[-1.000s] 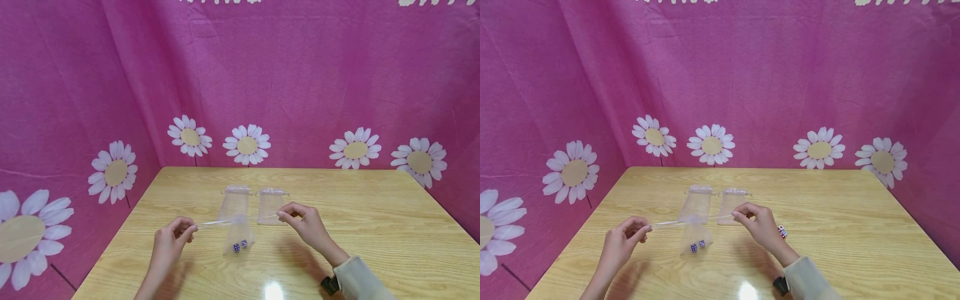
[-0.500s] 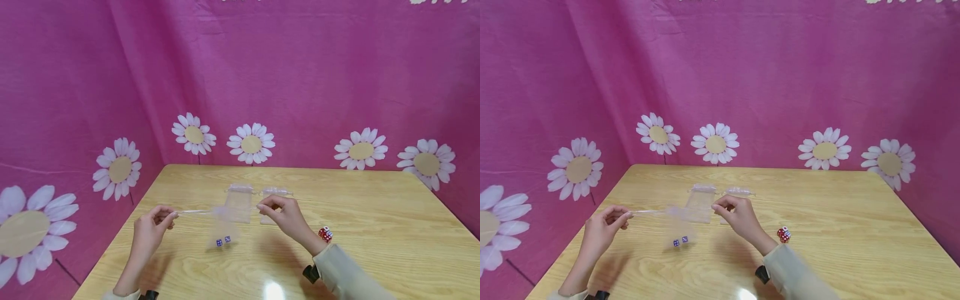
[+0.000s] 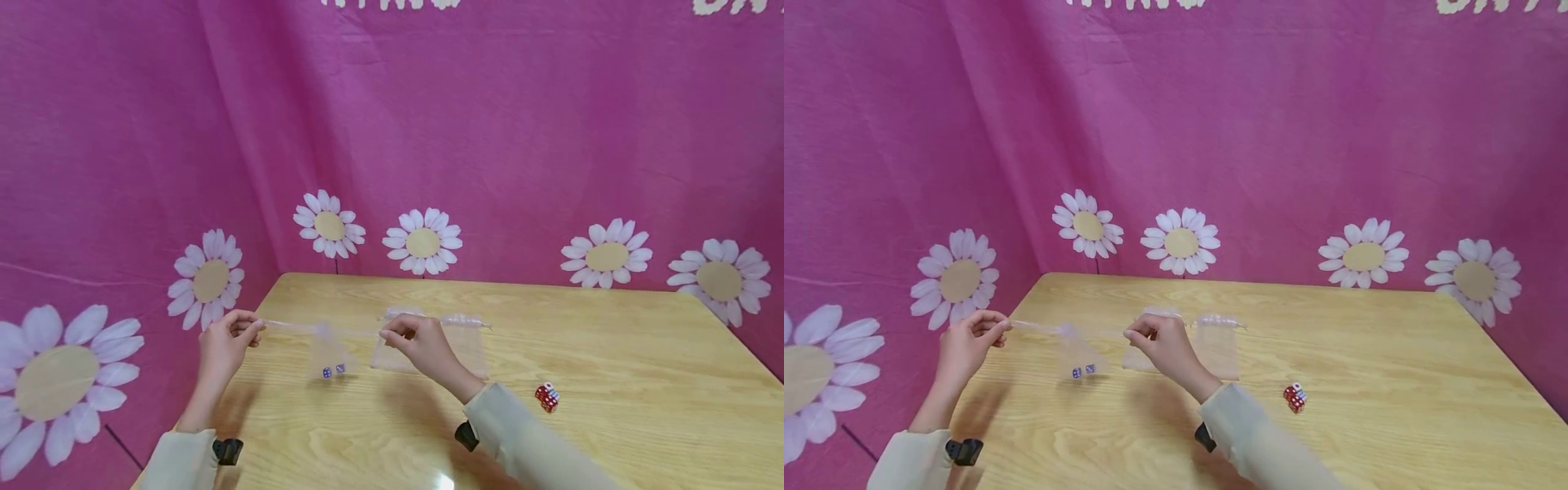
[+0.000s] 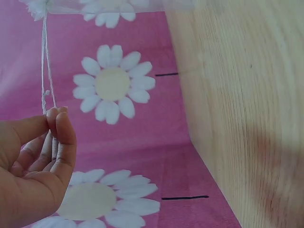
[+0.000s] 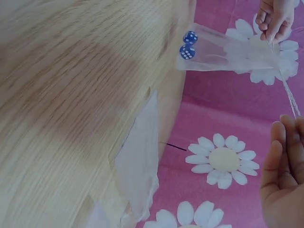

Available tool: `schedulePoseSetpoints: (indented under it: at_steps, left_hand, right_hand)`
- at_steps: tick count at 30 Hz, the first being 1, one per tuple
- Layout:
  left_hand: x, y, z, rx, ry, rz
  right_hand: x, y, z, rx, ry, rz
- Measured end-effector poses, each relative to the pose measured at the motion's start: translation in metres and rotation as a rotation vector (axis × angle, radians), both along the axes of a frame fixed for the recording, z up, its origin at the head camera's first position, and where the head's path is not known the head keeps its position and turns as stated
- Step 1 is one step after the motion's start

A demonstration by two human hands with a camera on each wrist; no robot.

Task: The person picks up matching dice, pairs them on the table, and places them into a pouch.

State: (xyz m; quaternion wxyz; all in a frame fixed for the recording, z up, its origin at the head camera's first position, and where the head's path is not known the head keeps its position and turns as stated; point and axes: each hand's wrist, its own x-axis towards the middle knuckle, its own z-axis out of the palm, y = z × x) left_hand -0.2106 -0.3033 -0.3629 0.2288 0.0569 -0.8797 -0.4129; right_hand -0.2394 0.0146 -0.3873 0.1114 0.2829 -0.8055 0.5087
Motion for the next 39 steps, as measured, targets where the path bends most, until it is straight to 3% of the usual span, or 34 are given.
schedulePoseSetpoints:
  at_steps: [7, 13, 20, 26, 31, 39]
  left_hand:
    - [-0.032, -0.007, -0.008, 0.107, 0.003, -0.01]
    - [-0.052, -0.004, -0.015, 0.144, -0.017, -0.011]
    - [-0.072, 0.004, -0.02, 0.091, -0.022, 0.016]
    - [-0.093, 0.007, -0.027, 0.086, -0.072, 0.016]
    - [-0.105, 0.008, -0.036, 0.104, -0.113, 0.022]
    - [-0.113, 0.012, -0.049, 0.064, -0.144, 0.024]
  right_hand:
    - [-0.015, -0.016, -0.01, -0.015, -0.035, -0.009]
    - [-0.026, -0.019, -0.019, -0.016, -0.073, -0.045]
    - [-0.039, -0.019, -0.02, -0.027, -0.121, -0.074]
    - [-0.054, -0.02, -0.022, -0.017, -0.142, -0.11]
    - [-0.068, -0.021, -0.029, 0.012, -0.172, -0.146]
    - [-0.087, -0.023, -0.035, 0.017, -0.238, -0.184]
